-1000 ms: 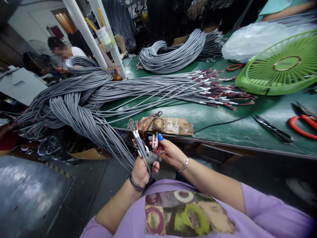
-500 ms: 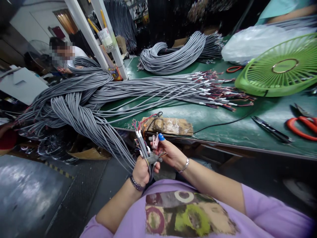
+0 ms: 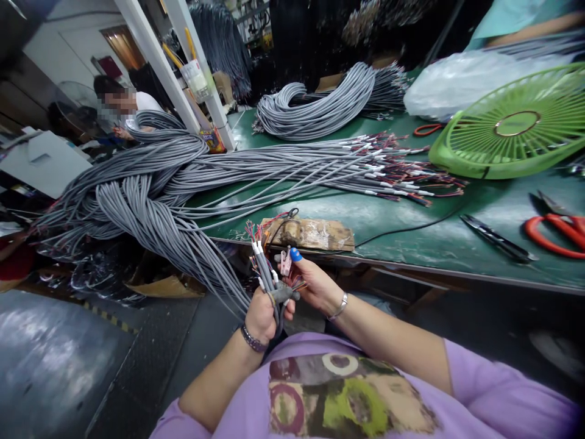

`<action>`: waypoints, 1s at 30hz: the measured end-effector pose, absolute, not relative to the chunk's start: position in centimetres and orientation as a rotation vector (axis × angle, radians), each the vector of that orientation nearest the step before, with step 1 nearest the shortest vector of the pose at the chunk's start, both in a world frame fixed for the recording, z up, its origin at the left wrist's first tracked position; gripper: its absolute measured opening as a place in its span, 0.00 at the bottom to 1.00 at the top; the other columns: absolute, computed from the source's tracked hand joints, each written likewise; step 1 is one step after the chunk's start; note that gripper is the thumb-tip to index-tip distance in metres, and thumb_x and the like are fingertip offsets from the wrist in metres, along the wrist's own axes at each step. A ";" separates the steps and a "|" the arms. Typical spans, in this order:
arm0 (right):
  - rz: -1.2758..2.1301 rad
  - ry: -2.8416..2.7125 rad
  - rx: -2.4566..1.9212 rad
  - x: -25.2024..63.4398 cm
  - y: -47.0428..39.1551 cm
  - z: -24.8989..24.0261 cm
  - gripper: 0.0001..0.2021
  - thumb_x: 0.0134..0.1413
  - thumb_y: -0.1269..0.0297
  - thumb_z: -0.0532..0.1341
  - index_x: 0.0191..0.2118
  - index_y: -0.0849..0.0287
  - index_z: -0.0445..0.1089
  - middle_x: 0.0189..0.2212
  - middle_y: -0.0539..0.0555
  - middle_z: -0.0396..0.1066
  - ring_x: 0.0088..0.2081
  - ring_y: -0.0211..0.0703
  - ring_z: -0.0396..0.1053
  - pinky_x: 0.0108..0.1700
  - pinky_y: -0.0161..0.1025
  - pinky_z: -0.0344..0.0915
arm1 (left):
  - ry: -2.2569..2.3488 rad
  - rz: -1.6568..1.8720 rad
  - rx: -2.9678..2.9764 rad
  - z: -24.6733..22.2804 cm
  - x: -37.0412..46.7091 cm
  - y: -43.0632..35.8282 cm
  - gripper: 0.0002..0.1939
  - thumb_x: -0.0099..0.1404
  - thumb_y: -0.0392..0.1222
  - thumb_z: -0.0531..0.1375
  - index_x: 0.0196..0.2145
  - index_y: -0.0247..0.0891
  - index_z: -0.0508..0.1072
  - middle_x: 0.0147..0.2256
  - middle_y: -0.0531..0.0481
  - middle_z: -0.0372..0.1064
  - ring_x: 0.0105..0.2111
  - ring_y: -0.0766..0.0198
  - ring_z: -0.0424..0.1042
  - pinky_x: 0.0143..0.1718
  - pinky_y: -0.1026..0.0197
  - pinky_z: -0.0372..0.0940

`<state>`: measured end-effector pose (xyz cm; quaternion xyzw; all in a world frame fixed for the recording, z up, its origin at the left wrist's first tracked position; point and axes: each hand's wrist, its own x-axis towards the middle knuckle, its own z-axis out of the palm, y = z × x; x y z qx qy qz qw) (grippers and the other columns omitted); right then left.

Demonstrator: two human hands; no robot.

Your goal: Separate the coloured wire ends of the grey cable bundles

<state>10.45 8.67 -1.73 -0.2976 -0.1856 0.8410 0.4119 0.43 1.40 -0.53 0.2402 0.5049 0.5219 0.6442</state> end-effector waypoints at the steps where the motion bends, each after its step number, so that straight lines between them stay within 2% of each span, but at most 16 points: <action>1: 2.121 -0.461 -0.737 10.5 8.7 -1.7 0.15 0.46 0.51 0.66 0.30 0.61 0.72 0.23 0.51 0.70 0.22 0.34 0.64 0.24 0.30 0.63 | 1.149 1.194 0.546 -0.5 0.4 1.4 0.13 0.45 0.44 0.66 0.22 0.33 0.69 0.16 0.51 0.66 0.13 0.71 0.62 0.13 0.70 0.56; 5: 2.177 -0.433 -0.711 10.8 8.6 -1.3 0.15 0.50 0.50 0.63 0.30 0.59 0.71 0.22 0.50 0.69 0.21 0.33 0.62 0.21 0.29 0.60 | 1.142 1.189 0.533 -0.4 0.2 1.1 0.13 0.45 0.45 0.65 0.23 0.33 0.69 0.15 0.52 0.66 0.13 0.71 0.61 0.13 0.70 0.55; 12: 2.271 -0.488 -0.734 11.7 9.0 -0.4 0.17 0.58 0.49 0.55 0.35 0.59 0.71 0.29 0.54 0.72 0.26 0.35 0.67 0.27 0.31 0.64 | 1.154 1.172 0.570 -0.3 0.2 -0.1 0.14 0.46 0.46 0.66 0.22 0.35 0.67 0.16 0.52 0.66 0.13 0.71 0.61 0.13 0.69 0.55; 17: 2.189 -0.646 -0.708 12.0 9.3 -0.3 0.10 0.51 0.57 0.63 0.32 0.59 0.71 0.26 0.51 0.71 0.26 0.34 0.66 0.27 0.29 0.63 | 1.135 1.178 0.577 -0.4 -0.3 -0.5 0.14 0.48 0.48 0.65 0.22 0.35 0.68 0.14 0.53 0.65 0.12 0.71 0.60 0.13 0.68 0.55; 20: 2.188 -0.709 -0.672 12.0 9.2 -0.5 0.13 0.48 0.54 0.65 0.32 0.60 0.71 0.25 0.50 0.69 0.26 0.33 0.65 0.26 0.29 0.63 | 1.111 1.188 0.570 -0.3 -0.5 -0.2 0.14 0.48 0.48 0.65 0.22 0.34 0.69 0.14 0.52 0.65 0.12 0.71 0.60 0.13 0.68 0.55; 30: 2.198 -0.790 -0.657 12.2 8.8 -0.1 0.17 0.47 0.50 0.65 0.28 0.61 0.68 0.23 0.49 0.66 0.23 0.31 0.60 0.24 0.29 0.58 | 1.174 1.301 0.527 0.4 0.4 0.3 0.16 0.46 0.49 0.66 0.21 0.33 0.69 0.15 0.52 0.65 0.14 0.72 0.61 0.15 0.70 0.55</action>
